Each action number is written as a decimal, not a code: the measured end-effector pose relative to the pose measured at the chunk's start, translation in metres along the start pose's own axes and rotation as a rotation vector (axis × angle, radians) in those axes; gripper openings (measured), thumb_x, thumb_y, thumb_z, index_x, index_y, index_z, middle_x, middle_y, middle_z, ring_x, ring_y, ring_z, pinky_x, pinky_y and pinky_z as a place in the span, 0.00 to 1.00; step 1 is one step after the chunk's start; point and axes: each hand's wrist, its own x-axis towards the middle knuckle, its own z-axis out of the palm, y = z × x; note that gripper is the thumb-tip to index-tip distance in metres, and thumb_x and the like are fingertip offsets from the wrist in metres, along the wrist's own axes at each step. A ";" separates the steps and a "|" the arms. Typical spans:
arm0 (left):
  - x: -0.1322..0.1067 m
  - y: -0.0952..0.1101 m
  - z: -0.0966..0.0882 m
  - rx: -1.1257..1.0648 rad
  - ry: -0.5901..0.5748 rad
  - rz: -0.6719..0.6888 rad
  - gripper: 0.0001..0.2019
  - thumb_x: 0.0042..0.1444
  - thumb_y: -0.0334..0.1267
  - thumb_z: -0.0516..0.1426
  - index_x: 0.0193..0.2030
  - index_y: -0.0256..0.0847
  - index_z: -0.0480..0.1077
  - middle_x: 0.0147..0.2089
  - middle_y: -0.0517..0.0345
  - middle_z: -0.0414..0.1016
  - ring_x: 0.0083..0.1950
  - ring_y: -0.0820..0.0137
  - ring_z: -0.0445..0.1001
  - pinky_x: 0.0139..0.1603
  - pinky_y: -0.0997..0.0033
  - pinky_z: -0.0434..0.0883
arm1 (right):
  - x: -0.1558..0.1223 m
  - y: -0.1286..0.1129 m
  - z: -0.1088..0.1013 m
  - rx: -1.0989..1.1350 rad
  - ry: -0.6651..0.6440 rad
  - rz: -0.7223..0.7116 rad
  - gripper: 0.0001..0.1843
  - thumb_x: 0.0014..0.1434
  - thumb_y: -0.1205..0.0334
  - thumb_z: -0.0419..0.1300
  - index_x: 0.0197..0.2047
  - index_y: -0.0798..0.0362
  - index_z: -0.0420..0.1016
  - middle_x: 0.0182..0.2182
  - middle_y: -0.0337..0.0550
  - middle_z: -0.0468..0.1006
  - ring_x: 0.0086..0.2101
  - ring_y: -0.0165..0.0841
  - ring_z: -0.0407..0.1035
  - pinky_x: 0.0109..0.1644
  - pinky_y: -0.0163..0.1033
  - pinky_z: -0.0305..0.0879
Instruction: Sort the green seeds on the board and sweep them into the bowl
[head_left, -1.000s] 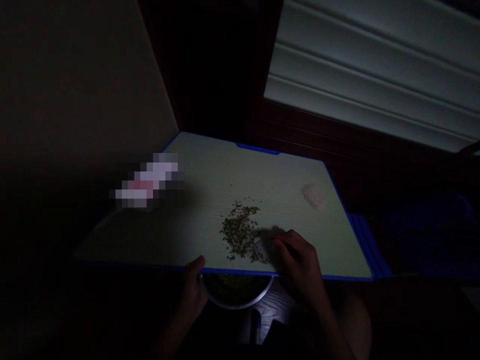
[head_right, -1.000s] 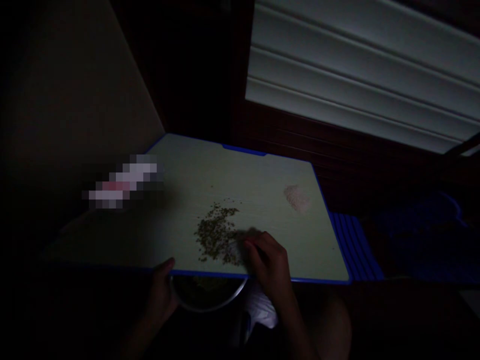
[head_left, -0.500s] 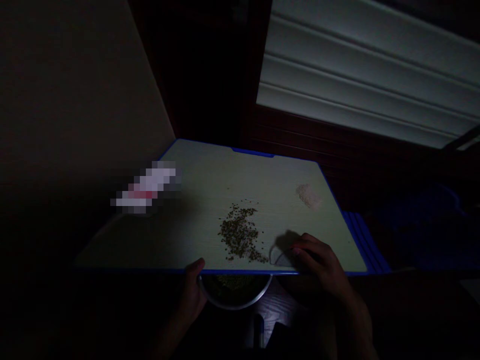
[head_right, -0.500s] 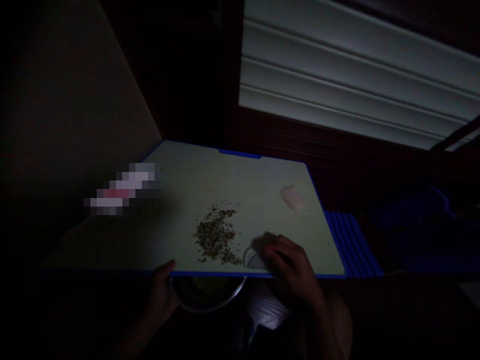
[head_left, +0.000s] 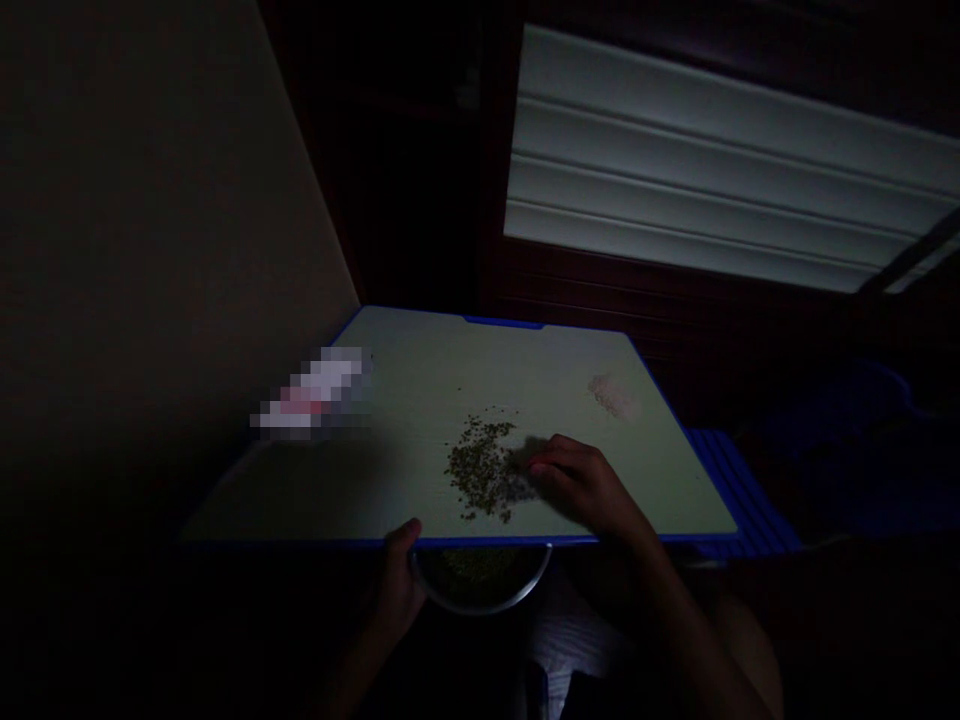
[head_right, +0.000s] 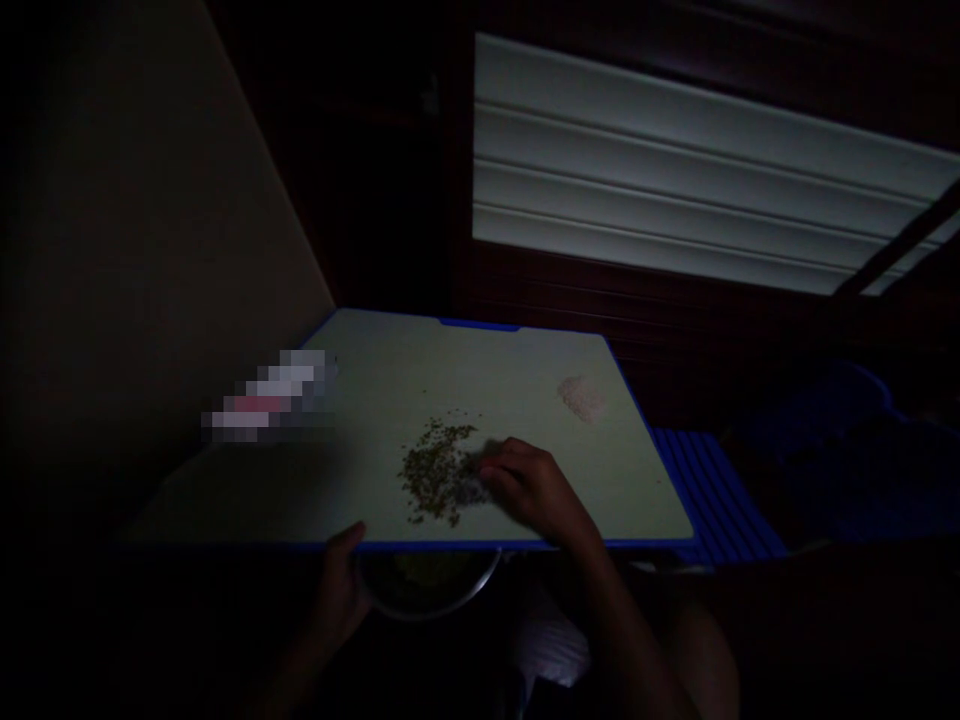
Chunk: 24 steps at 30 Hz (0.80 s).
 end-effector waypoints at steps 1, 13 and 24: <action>0.001 0.000 -0.001 -0.001 -0.010 0.003 0.07 0.58 0.33 0.55 0.36 0.35 0.75 0.34 0.50 0.80 0.55 0.57 0.77 0.63 0.57 0.71 | 0.002 0.000 0.001 0.000 0.012 -0.003 0.11 0.68 0.57 0.58 0.42 0.47 0.82 0.36 0.40 0.79 0.36 0.32 0.73 0.43 0.40 0.70; 0.008 -0.005 -0.001 -0.025 -0.110 0.077 0.07 0.57 0.34 0.56 0.41 0.36 0.73 0.38 0.50 0.81 0.55 0.59 0.76 0.63 0.61 0.71 | 0.008 0.023 0.006 -0.052 0.135 0.047 0.13 0.69 0.56 0.58 0.52 0.53 0.74 0.51 0.47 0.77 0.45 0.35 0.75 0.50 0.47 0.74; 0.000 0.000 0.000 0.015 -0.231 0.022 0.24 0.55 0.35 0.57 0.59 0.31 0.68 0.49 0.44 0.79 0.55 0.56 0.77 0.56 0.58 0.75 | 0.009 0.031 0.009 0.037 0.254 0.145 0.17 0.68 0.56 0.60 0.56 0.54 0.71 0.53 0.48 0.75 0.47 0.38 0.74 0.50 0.49 0.74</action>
